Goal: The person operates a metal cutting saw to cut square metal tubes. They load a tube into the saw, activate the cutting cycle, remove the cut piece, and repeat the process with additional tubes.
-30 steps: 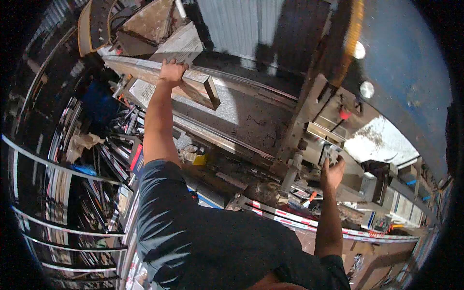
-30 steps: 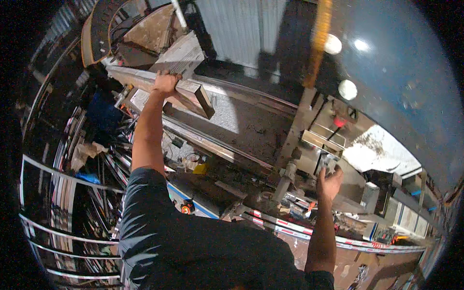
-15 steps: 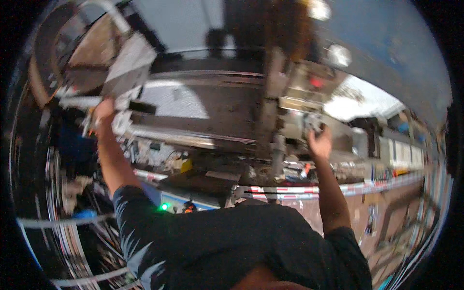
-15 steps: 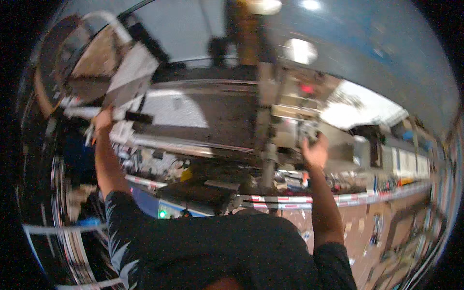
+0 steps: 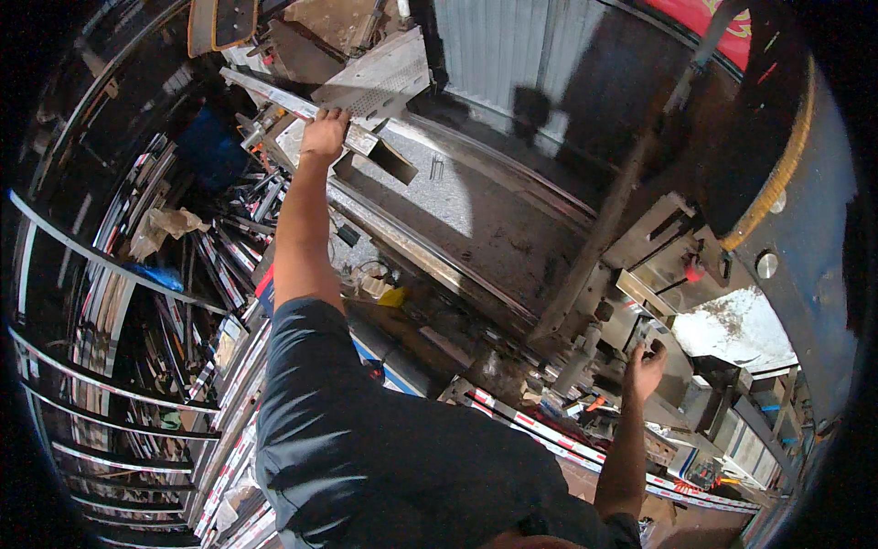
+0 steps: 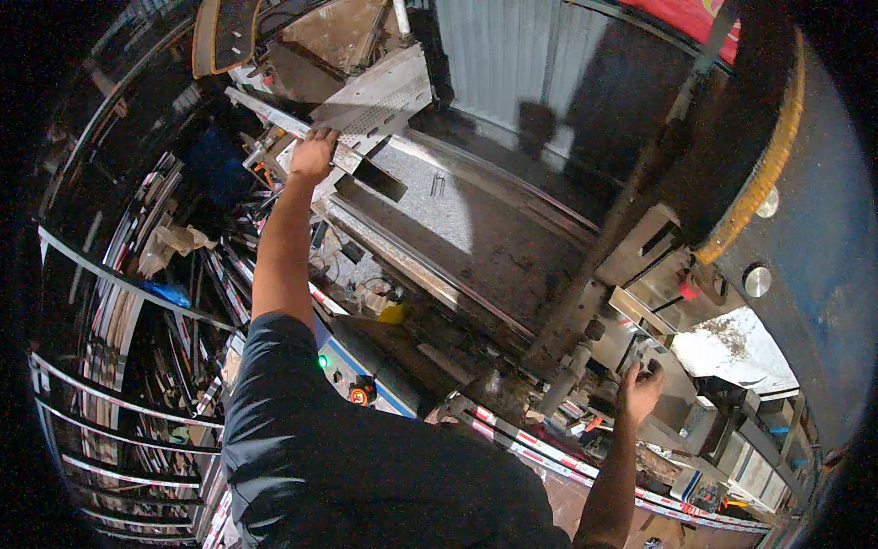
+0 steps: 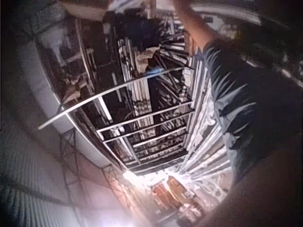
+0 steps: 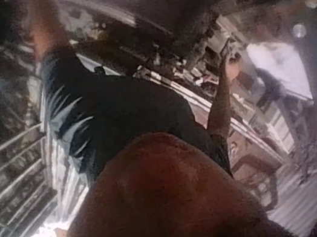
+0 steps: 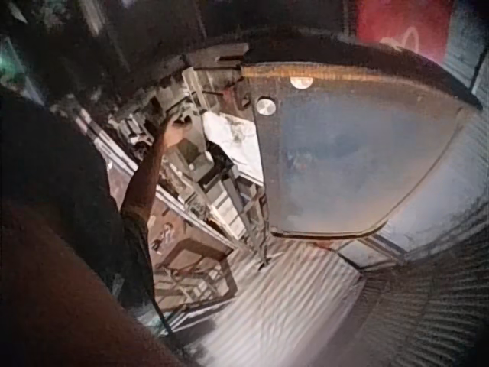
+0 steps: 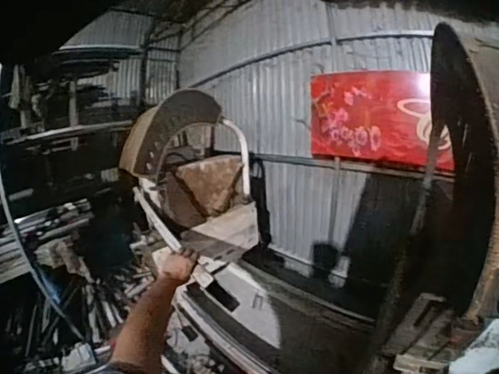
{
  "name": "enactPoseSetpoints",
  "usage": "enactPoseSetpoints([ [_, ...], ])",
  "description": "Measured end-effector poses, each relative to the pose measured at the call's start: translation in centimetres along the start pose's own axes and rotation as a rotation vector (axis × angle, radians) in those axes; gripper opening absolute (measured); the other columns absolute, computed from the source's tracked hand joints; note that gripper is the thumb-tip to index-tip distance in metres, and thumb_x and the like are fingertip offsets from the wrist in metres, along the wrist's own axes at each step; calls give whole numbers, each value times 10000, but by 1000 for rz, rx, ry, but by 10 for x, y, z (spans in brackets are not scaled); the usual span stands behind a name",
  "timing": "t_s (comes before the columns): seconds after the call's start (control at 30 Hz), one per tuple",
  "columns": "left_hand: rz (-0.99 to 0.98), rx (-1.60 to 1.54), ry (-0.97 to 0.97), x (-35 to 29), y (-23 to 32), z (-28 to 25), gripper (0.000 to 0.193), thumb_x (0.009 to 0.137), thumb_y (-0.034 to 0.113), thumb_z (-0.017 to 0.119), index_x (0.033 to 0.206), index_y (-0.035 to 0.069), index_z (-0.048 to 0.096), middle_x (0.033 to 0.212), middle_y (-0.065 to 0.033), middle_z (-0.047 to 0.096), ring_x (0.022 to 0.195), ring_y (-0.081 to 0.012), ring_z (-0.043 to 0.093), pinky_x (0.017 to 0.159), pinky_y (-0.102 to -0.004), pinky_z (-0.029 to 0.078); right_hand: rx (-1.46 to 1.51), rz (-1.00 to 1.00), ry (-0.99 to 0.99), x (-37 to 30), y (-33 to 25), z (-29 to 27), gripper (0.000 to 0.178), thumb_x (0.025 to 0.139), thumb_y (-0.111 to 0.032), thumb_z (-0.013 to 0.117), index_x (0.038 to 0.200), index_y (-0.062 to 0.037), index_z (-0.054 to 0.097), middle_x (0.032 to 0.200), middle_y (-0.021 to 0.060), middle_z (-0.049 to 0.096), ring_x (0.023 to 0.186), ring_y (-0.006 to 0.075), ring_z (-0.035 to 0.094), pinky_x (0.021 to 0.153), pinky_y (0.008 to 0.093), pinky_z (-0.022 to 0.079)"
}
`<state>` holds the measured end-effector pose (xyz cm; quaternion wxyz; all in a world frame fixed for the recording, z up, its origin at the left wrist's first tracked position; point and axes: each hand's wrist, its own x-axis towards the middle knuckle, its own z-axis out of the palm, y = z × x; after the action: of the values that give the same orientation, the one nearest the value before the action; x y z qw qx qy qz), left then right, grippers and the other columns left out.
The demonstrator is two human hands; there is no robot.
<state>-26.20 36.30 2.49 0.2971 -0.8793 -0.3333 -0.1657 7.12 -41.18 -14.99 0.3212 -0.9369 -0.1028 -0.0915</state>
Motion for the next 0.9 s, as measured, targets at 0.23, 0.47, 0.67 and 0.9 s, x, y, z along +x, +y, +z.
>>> enactPoseSetpoints([
  [0.23,48,9,-182,-3,14,-8,351,952,117,672,1301,156,665,1332,-84,696,1306,-317,627,1063,-510,548,0,-27,19,-4,6,-2,545,1011,-416,686,1346,11,636,1303,236,665,1162,438,670,997,508,525],
  [0.47,-10,56,-8,2,15,-2,306,976,156,620,1278,158,668,1206,-81,740,1224,-301,653,995,-487,526,-43,-31,22,-3,4,-3,518,1022,-406,684,1337,3,638,1287,235,669,1198,444,649,1008,521,517],
  [0.67,-20,-1,-47,-9,8,-10,350,946,134,636,1295,135,657,1244,-117,737,1259,-318,655,1076,-467,514,-51,-29,20,-8,-9,-9,521,1021,-420,678,1325,2,648,1258,224,683,1156,435,664,989,516,520],
  [0.9,139,48,-299,27,-6,-13,352,956,121,651,1299,175,706,1167,-148,765,1140,-337,744,974,-478,598,-17,-59,34,-9,-1,-9,527,1012,-425,680,1305,13,668,1257,222,686,1103,424,669,976,505,520],
])
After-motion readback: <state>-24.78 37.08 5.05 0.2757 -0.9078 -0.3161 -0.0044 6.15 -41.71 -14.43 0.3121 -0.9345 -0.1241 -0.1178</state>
